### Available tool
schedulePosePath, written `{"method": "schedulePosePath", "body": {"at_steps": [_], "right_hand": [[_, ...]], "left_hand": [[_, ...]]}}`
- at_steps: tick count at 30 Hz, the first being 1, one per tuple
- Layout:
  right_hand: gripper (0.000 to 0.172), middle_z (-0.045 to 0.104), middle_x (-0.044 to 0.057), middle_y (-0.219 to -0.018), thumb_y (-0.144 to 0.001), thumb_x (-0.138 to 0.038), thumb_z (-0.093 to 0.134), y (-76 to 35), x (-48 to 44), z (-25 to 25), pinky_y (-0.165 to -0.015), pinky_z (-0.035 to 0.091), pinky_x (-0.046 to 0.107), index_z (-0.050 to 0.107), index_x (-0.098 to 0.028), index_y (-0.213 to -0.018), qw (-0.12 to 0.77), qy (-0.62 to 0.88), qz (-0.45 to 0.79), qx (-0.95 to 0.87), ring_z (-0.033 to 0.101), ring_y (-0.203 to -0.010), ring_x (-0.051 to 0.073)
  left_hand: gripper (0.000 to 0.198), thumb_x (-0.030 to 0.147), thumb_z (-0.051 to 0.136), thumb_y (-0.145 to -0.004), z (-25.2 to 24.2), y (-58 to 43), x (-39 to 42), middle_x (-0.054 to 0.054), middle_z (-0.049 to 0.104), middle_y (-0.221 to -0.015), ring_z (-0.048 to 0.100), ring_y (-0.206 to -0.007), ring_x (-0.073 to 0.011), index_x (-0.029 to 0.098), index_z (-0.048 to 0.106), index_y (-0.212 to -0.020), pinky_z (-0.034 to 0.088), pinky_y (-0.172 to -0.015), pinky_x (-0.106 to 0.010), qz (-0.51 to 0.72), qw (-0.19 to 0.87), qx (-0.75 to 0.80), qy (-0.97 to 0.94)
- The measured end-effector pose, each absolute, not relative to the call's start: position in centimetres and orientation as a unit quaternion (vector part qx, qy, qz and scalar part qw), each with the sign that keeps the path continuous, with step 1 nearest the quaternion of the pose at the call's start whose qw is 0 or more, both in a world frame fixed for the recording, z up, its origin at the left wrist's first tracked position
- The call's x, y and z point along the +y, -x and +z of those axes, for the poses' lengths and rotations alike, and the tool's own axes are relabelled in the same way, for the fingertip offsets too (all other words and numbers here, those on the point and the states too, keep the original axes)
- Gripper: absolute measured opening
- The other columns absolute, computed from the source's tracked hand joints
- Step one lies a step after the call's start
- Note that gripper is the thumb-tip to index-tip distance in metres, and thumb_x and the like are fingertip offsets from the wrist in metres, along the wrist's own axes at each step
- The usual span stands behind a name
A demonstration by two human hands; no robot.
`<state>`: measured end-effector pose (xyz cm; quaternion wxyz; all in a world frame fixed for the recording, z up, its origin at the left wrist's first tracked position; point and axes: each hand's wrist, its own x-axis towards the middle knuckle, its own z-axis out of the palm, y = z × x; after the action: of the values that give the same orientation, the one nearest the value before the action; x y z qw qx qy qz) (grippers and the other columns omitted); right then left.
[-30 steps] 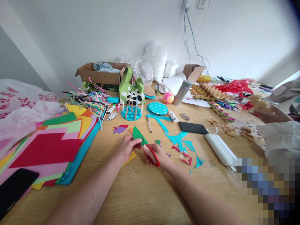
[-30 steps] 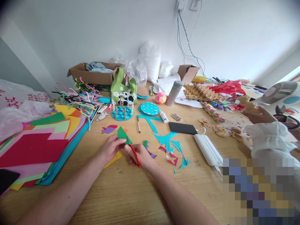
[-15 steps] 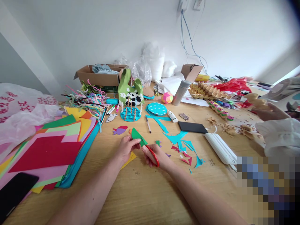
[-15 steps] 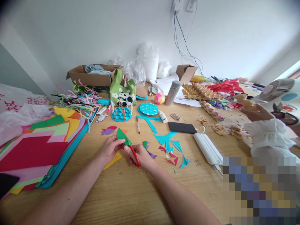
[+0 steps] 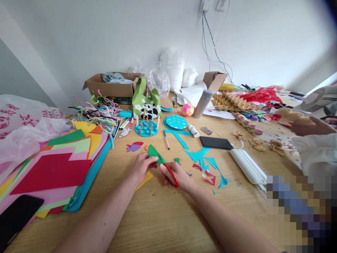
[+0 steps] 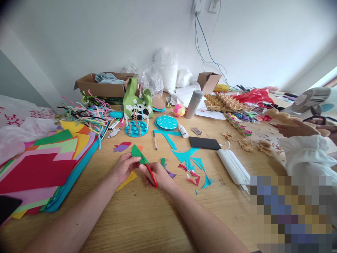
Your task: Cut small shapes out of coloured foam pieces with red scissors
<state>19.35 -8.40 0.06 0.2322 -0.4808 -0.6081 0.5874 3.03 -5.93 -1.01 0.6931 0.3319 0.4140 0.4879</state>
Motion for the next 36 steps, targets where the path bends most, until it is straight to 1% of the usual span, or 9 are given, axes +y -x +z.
{"method": "schedulePosePath", "body": {"at_steps": [4,9,13,17,23,28,36], "right_hand": [[0.072,0.051,-0.001,-0.044,-0.07,-0.088,0.048,-19.32,-8.38,0.17,-0.034,0.03,0.019,0.046,-0.018,-0.055,0.238,0.477,0.587,-0.61,0.045,-0.033,0.007],[0.07,0.052,-0.001,-0.045,-0.069,-0.087,0.05,-19.28,-8.47,0.28,-0.033,0.03,0.018,0.046,-0.019,-0.056,0.236,0.478,0.59,-0.606,0.045,-0.034,0.007],[0.069,0.052,-0.002,-0.046,-0.069,-0.087,0.051,-19.36,-8.48,0.21,-0.033,0.03,0.018,0.046,-0.019,-0.057,0.231,0.482,0.592,-0.603,0.045,-0.034,0.007],[0.068,0.053,-0.001,-0.047,-0.072,-0.085,0.05,-19.41,-8.49,0.29,-0.034,0.031,0.018,0.047,-0.018,-0.058,0.229,0.484,0.585,-0.609,0.047,-0.035,0.007],[0.071,0.054,0.0,-0.048,-0.073,-0.086,0.048,-19.25,-8.58,0.43,-0.036,0.033,0.019,0.049,-0.017,-0.056,0.219,0.501,0.579,-0.605,0.049,-0.037,0.008],[0.071,0.055,0.0,-0.048,-0.074,-0.086,0.047,-19.35,-8.58,0.07,-0.035,0.031,0.019,0.05,-0.017,-0.056,0.214,0.501,0.578,-0.608,0.049,-0.037,0.008],[0.068,0.053,0.0,-0.046,-0.076,-0.082,0.05,-19.36,-8.5,-0.02,-0.035,0.032,0.019,0.049,-0.018,-0.056,0.221,0.494,0.585,-0.605,0.047,-0.035,0.008]], "left_hand": [[0.023,0.027,0.082,-0.054,-0.98,-3.05,-6.0,-0.004,0.067,-0.064,0.058,-0.056,-0.0124,0.013,0.067,-0.066,0.045,-0.058,-0.026,0.489,0.691,0.42,-0.328],[0.025,0.027,0.083,-0.053,-0.7,-3.1,-6.04,-0.002,0.066,-0.063,0.055,-0.053,-0.0104,0.013,0.067,-0.066,0.045,-0.056,-0.024,0.502,0.683,0.427,-0.316],[0.025,0.029,0.083,-0.052,-0.52,-3.07,-5.98,-0.003,0.067,-0.063,0.055,-0.052,-0.0102,0.013,0.068,-0.065,0.045,-0.054,-0.024,0.503,0.678,0.428,-0.322],[0.025,0.029,0.083,-0.052,-0.52,-2.99,-5.92,-0.003,0.067,-0.062,0.055,-0.052,-0.0105,0.013,0.068,-0.064,0.046,-0.055,-0.024,0.5,0.674,0.428,-0.335],[0.023,0.028,0.082,-0.054,-0.52,-3.03,-6.09,-0.003,0.067,-0.064,0.058,-0.059,-0.0127,0.014,0.067,-0.065,0.047,-0.059,-0.026,0.498,0.67,0.428,-0.346],[0.023,0.027,0.081,-0.054,-0.46,-3.05,-6.12,-0.003,0.066,-0.064,0.057,-0.058,-0.0126,0.013,0.067,-0.064,0.047,-0.06,-0.027,0.495,0.673,0.427,-0.346],[0.022,0.027,0.082,-0.054,-0.38,-3.12,-6.18,-0.003,0.066,-0.063,0.057,-0.058,-0.0125,0.013,0.067,-0.063,0.046,-0.059,-0.026,0.498,0.676,0.425,-0.337]]}}
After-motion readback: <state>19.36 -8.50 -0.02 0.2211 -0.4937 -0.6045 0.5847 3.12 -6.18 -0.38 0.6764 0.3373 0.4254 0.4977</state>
